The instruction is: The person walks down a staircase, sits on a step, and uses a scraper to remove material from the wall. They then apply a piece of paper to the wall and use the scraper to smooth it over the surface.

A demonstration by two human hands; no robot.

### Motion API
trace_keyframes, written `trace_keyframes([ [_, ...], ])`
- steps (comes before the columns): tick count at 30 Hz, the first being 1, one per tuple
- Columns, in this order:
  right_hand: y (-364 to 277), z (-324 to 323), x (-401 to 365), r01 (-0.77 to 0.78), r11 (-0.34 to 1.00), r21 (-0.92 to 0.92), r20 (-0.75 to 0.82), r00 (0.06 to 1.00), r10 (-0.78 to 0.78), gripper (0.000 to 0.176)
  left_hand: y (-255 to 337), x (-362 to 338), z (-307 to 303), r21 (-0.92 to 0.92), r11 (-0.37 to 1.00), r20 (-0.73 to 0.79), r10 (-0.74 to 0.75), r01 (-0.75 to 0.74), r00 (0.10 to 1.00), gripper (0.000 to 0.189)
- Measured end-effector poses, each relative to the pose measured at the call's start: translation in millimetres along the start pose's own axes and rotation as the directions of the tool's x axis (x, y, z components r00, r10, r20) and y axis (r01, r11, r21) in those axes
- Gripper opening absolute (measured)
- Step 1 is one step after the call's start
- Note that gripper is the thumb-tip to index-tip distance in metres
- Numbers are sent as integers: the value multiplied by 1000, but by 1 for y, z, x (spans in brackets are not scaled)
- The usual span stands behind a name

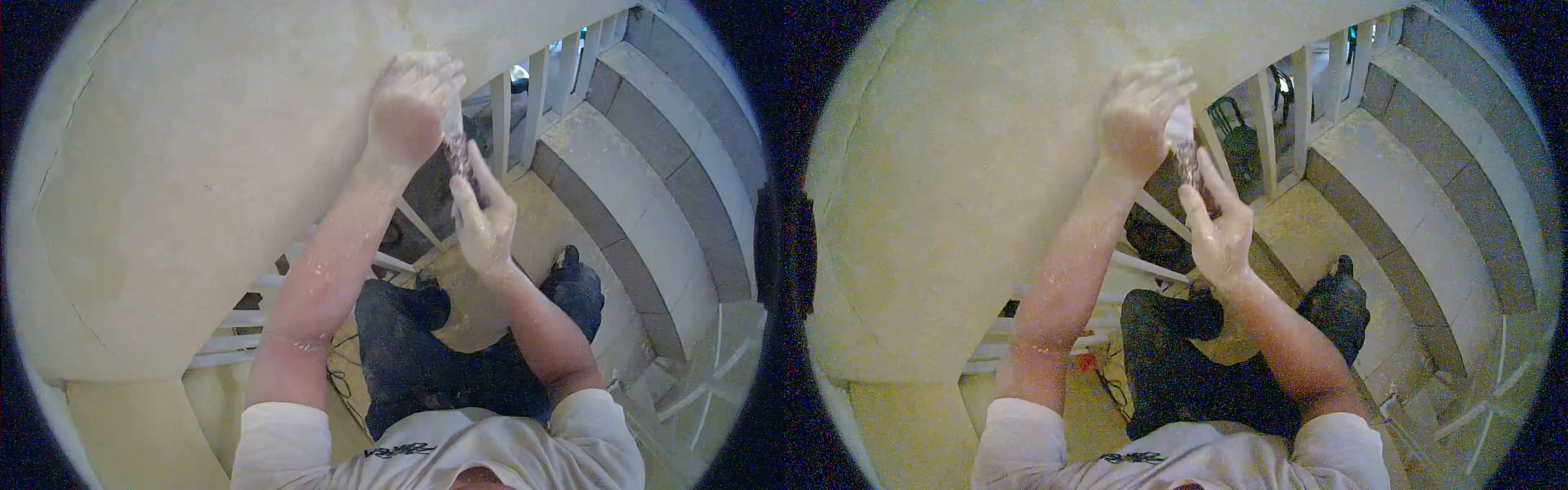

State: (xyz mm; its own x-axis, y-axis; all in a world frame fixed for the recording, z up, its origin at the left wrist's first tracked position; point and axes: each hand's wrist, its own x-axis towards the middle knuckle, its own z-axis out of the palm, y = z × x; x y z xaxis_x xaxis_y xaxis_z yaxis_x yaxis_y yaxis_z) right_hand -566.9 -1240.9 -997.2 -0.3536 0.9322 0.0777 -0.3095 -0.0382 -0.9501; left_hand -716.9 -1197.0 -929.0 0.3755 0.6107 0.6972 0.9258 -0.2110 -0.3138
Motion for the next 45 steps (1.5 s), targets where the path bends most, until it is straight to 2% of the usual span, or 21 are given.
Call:
trace_keyframes([
  [1,6,0,-2,-10,1000,-3,8,1000,10,47,2,0,1,9,1000,-22,-21,21,1000,23],
  [3,24,-1,-1,156,987,-26,-14,988,-157,47,3,-2,1,30,999,-57,-37,38,998,23],
  [4,22,1,-5,249,968,-45,-16,968,-250,47,8,-10,-1,2,999,-27,-49,49,998,24],
  [5,19,0,-2,255,966,-37,-15,967,-256,47,10,-14,0,-25,998,5,-57,58,998,25],
  [7,8,-4,3,151,985,-85,-15,988,-153,47,1,0,6,4,999,-16,-34,34,999,25],
  [8,-5,-8,8,37,997,-63,4,999,-37,46,-2,13,4,-1,999,-46,-34,34,998,25],
  [9,-3,-10,9,33,997,-68,1,999,-33,46,-2,22,4,-7,999,-79,-36,36,996,25],
  [12,25,-13,5,332,935,-128,-10,942,-336,46,14,-10,14,11,995,-54,-97,98,994,27],
  [13,20,-17,-6,67,993,-97,56,997,-62,46,14,-10,12,14,995,-55,-94,95,994,27],
  [15,22,-14,0,147,988,-43,15,989,-147,46,11,-11,12,-56,996,-40,-75,72,996,28],
  [21,17,-13,-7,99,987,-128,59,994,-92,45,12,-11,3,-45,997,-89,-58,55,994,25],
  [22,18,-9,-5,194,976,-97,27,981,-192,45,13,-11,-1,-32,998,-71,-53,51,996,25],
  [25,11,-8,8,190,980,-67,0,982,-190,45,0,4,6,-25,999,-122,-24,21,992,23],
  [26,3,-10,6,61,994,-85,26,998,-59,45,4,0,8,-25,999,-121,-28,25,992,23],
  [27,11,-10,2,60,995,-86,29,998,-57,45,10,-7,9,-10,997,-123,-75,74,990,24],
  [29,28,-9,-4,168,982,-83,14,986,-167,45,10,-12,11,16,993,-140,-111,115,984,27],
  [31,25,-13,-1,124,990,-64,33,992,-122,45,10,-12,7,-70,996,-57,-65,61,996,27],
  [34,11,-16,16,166,985,-43,-41,985,-167,44,6,12,16,-43,998,-75,-44,41,996,28],
  [39,34,-21,1,15,999,33,-46,999,-14,45,17,-12,32,-63,997,-16,-52,51,999,27],
  [43,24,-26,6,-59,998,-38,-48,997,58,45,16,-6,32,-93,994,-29,-62,60,998,25],
  [45,34,-24,3,92,996,18,-42,995,-92,45,23,-15,30,-80,993,-41,-87,83,995,26],
])
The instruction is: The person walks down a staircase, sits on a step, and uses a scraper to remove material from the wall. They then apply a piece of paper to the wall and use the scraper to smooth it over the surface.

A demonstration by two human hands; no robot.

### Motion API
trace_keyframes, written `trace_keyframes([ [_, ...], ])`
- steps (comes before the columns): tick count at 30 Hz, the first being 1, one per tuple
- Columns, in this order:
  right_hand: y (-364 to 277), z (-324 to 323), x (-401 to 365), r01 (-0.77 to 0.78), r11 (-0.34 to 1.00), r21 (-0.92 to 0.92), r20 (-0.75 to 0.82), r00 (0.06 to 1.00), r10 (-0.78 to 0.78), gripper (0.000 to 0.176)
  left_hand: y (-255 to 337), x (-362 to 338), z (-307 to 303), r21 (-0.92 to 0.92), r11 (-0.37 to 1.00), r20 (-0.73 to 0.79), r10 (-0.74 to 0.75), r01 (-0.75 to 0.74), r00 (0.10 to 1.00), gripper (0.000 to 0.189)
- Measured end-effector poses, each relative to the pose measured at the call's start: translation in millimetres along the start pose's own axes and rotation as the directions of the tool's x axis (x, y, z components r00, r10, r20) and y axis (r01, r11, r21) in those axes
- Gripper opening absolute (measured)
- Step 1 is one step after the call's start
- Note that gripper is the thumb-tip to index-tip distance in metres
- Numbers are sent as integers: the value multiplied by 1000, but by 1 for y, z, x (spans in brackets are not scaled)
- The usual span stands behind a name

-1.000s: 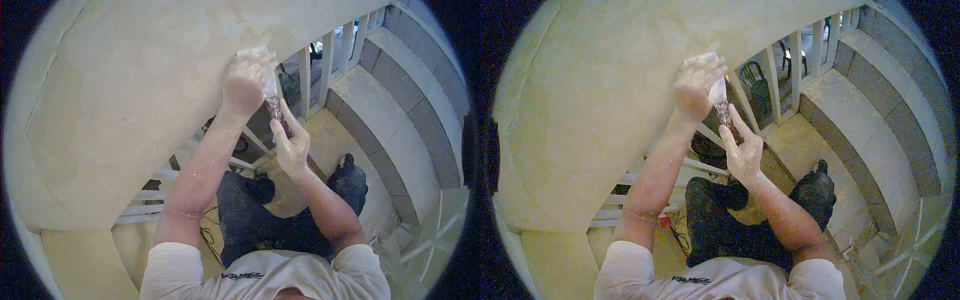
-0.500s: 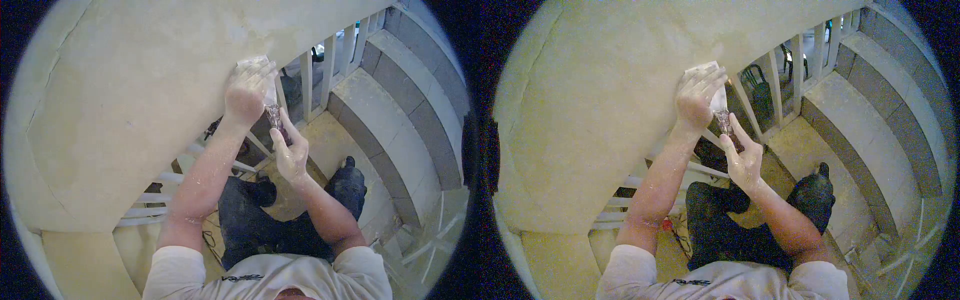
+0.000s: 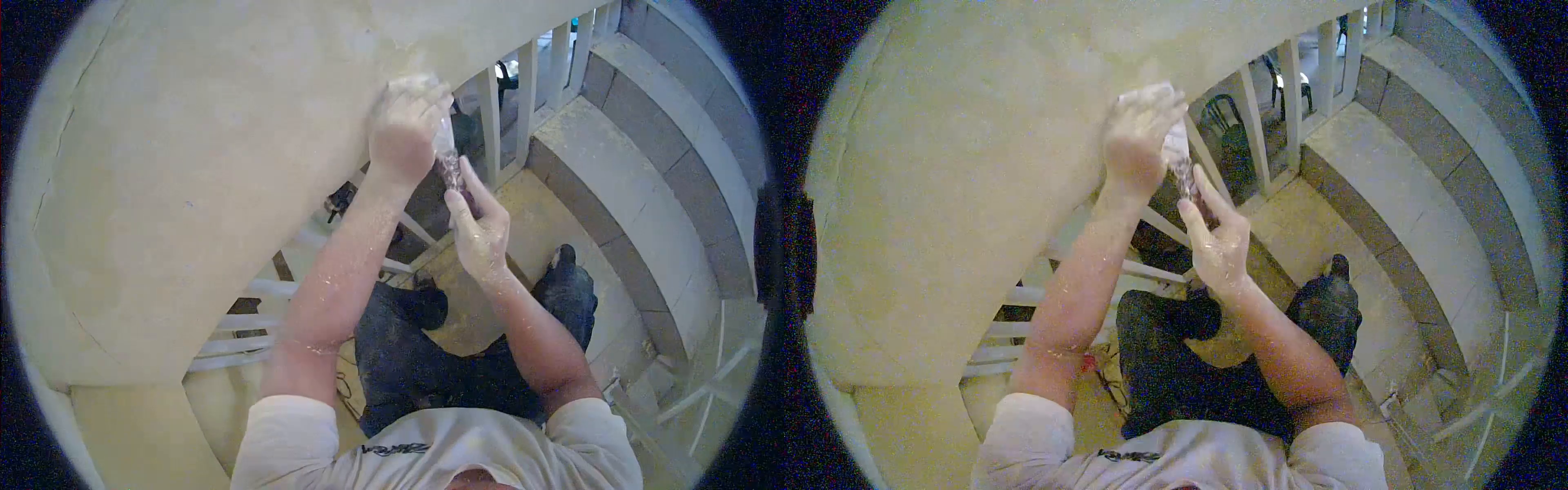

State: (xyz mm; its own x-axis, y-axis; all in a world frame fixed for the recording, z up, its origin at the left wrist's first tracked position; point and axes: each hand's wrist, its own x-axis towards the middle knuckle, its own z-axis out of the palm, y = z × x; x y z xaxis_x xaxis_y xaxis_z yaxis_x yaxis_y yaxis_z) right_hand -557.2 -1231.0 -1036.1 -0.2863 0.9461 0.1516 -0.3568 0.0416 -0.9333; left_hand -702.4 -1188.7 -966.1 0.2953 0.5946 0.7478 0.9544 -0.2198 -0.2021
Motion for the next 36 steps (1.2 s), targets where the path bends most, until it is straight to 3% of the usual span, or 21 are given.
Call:
trace_keyframes([
  [2,-3,-1,5,7,1000,-23,18,1000,-7,45,-2,8,-3,23,1000,-28,-13,13,1000,26],
  [6,-9,-3,5,-140,990,-10,23,990,141,46,-5,7,0,22,1000,-4,12,-12,1000,24],
  [8,6,1,3,4,998,-66,8,1000,-4,45,-7,9,4,36,999,-19,11,-10,1000,27],
  [14,-8,5,15,-59,998,-25,23,998,59,46,-14,17,1,-15,1000,-21,12,-12,1000,28],
  [16,3,7,7,23,996,-82,14,1000,-22,46,-10,6,1,19,999,10,31,-31,999,27],
  [18,-2,8,10,21,1000,0,16,1000,-21,45,-13,17,1,53,998,12,31,-32,999,26],
  [20,-28,9,23,-27,998,-61,8,1000,27,45,-14,20,1,78,997,3,14,-15,1000,25],
  [22,-18,5,18,-71,997,8,35,997,71,45,-13,19,4,52,998,-35,-31,33,999,25],
  [25,-12,1,5,-6,994,-109,49,999,11,45,-6,11,-7,-10,1000,-10,4,-4,1000,25],
  [36,-21,5,8,17,1000,-26,60,998,-15,44,-11,15,-16,54,999,-83,1,3,997,23],
])
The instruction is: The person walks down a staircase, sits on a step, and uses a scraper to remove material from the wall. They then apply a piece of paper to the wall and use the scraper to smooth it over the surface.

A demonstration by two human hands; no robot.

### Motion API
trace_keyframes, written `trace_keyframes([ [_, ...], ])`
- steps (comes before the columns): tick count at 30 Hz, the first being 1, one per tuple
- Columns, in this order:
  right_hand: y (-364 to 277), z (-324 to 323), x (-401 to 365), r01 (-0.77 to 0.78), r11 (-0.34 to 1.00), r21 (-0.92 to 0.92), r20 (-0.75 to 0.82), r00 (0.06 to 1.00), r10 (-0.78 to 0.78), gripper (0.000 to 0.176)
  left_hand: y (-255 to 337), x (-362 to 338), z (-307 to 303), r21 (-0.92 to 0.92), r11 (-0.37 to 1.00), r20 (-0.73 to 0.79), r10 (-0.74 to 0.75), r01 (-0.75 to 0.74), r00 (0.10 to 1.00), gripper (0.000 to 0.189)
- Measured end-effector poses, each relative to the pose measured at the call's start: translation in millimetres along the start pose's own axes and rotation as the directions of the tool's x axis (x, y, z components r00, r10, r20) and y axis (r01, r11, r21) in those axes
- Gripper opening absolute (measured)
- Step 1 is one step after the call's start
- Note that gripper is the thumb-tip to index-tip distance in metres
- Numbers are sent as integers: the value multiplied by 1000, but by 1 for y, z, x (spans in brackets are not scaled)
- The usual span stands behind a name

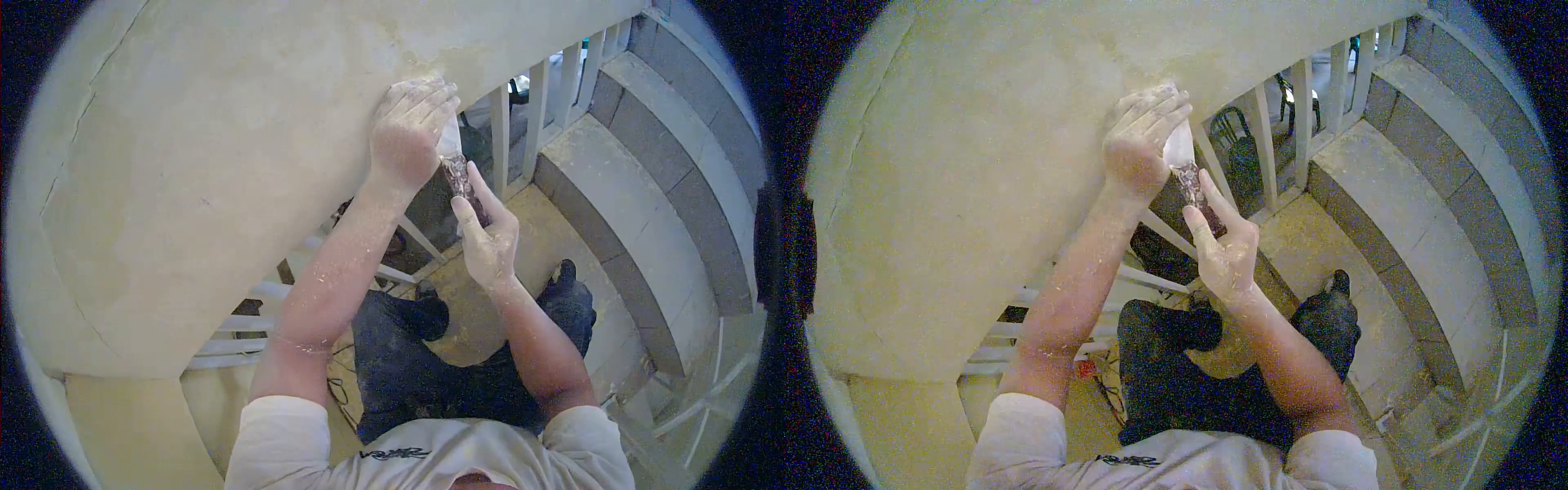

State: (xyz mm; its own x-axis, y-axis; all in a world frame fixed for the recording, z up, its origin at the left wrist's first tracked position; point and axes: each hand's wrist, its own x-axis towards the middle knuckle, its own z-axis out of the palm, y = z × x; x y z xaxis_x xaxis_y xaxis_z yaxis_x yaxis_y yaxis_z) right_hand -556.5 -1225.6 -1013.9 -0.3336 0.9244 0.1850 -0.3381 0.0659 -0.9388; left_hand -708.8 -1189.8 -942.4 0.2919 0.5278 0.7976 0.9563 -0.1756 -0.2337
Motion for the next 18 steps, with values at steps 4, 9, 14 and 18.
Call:
trace_keyframes([
  [4,7,6,-11,88,992,-88,31,996,-85,44,2,-12,-11,-50,999,0,-22,22,1000,23],
  [9,0,10,-10,24,998,-66,40,999,-22,43,-4,-12,-12,-33,999,-14,2,-2,1000,23],
  [14,-9,18,-3,52,999,-13,-7,999,-52,44,-7,1,-16,3,1000,5,13,-13,1000,23],
  [18,19,18,-15,150,987,-51,-25,988,-152,46,-8,-12,-10,-57,998,73,10,-6,997,23],
])
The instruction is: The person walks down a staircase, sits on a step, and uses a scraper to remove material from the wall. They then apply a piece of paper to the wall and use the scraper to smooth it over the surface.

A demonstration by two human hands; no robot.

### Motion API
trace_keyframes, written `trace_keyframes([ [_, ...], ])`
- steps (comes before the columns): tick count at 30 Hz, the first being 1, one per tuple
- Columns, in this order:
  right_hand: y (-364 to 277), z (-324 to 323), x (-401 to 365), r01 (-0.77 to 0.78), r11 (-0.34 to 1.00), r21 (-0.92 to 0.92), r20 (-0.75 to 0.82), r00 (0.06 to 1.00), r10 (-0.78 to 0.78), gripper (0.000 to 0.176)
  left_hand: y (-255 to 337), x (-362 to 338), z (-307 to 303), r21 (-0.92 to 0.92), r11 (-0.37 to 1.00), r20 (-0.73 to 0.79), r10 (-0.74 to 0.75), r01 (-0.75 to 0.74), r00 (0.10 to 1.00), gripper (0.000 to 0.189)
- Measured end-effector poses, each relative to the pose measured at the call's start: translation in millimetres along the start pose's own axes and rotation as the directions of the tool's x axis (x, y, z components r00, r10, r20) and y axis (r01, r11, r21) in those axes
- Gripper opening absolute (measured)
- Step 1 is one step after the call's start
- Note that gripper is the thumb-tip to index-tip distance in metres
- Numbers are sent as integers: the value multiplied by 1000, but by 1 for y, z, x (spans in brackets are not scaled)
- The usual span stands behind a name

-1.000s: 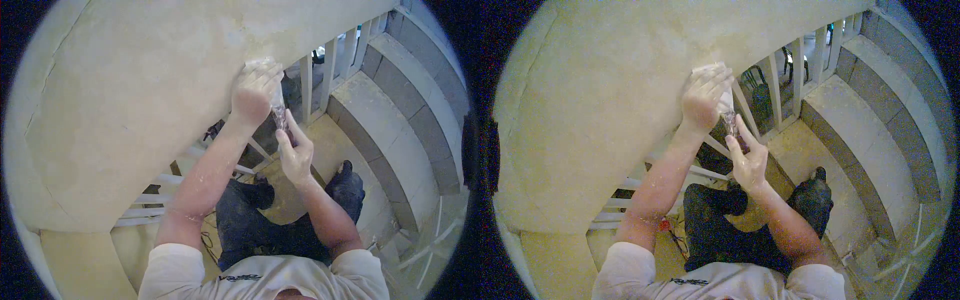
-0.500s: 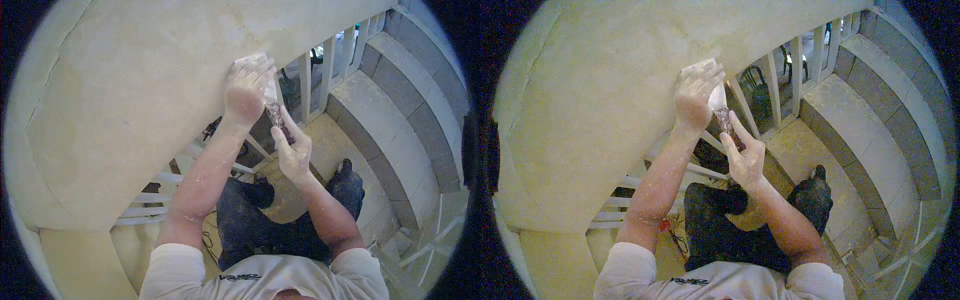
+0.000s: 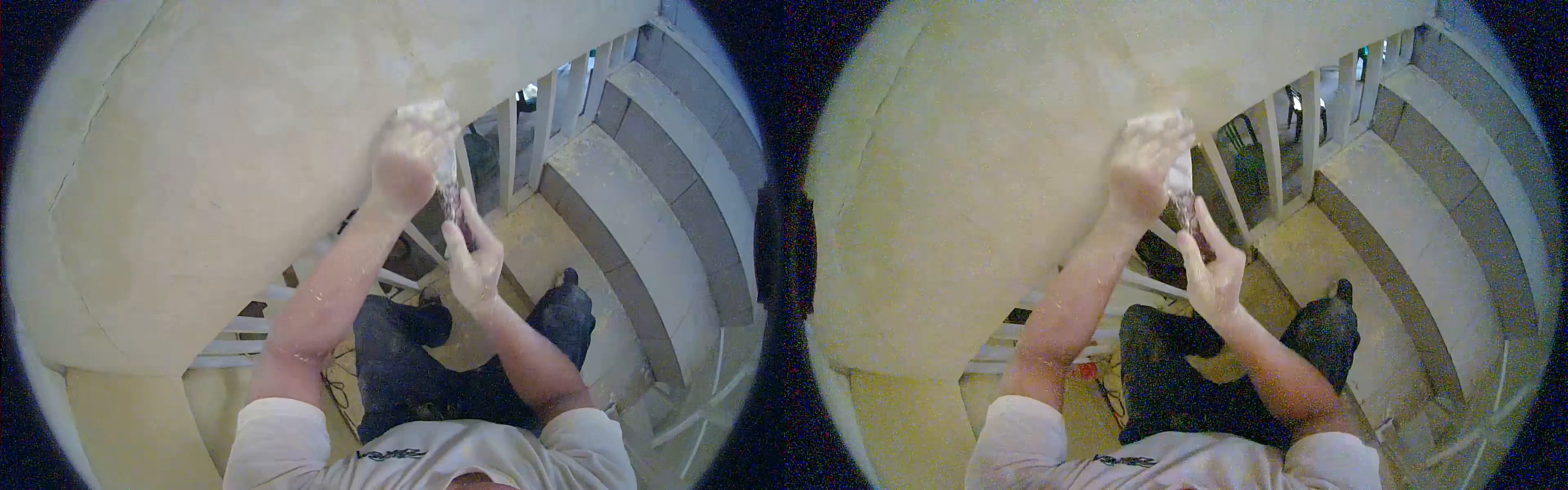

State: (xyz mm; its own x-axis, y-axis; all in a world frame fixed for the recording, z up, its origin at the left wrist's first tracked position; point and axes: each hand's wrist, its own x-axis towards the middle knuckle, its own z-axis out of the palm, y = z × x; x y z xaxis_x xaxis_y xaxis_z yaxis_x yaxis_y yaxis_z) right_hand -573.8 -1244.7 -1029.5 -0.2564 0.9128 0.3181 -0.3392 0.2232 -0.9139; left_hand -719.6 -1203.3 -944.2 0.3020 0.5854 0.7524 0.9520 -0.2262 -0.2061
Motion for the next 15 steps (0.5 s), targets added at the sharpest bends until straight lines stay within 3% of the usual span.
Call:
trace_keyframes([
  [2,-11,-2,3,-169,986,10,34,985,169,45,2,10,-3,-32,999,21,9,-8,1000,23],
  [5,-28,-7,22,-167,983,76,6,986,167,45,2,21,6,25,999,-43,34,-33,998,23],
  [7,-9,-11,12,-164,983,78,-2,986,164,46,8,15,14,18,998,-45,-60,61,997,23],
  [10,1,-14,9,-174,981,84,-16,984,176,46,6,6,20,-36,999,-2,0,0,1000,24],
  [12,-12,-19,20,-300,950,81,13,954,300,46,3,16,20,-38,999,-30,15,-16,999,24],
  [15,-3,-18,11,-244,963,114,8,969,245,45,10,5,25,-26,1000,-39,0,-1,999,23],
])
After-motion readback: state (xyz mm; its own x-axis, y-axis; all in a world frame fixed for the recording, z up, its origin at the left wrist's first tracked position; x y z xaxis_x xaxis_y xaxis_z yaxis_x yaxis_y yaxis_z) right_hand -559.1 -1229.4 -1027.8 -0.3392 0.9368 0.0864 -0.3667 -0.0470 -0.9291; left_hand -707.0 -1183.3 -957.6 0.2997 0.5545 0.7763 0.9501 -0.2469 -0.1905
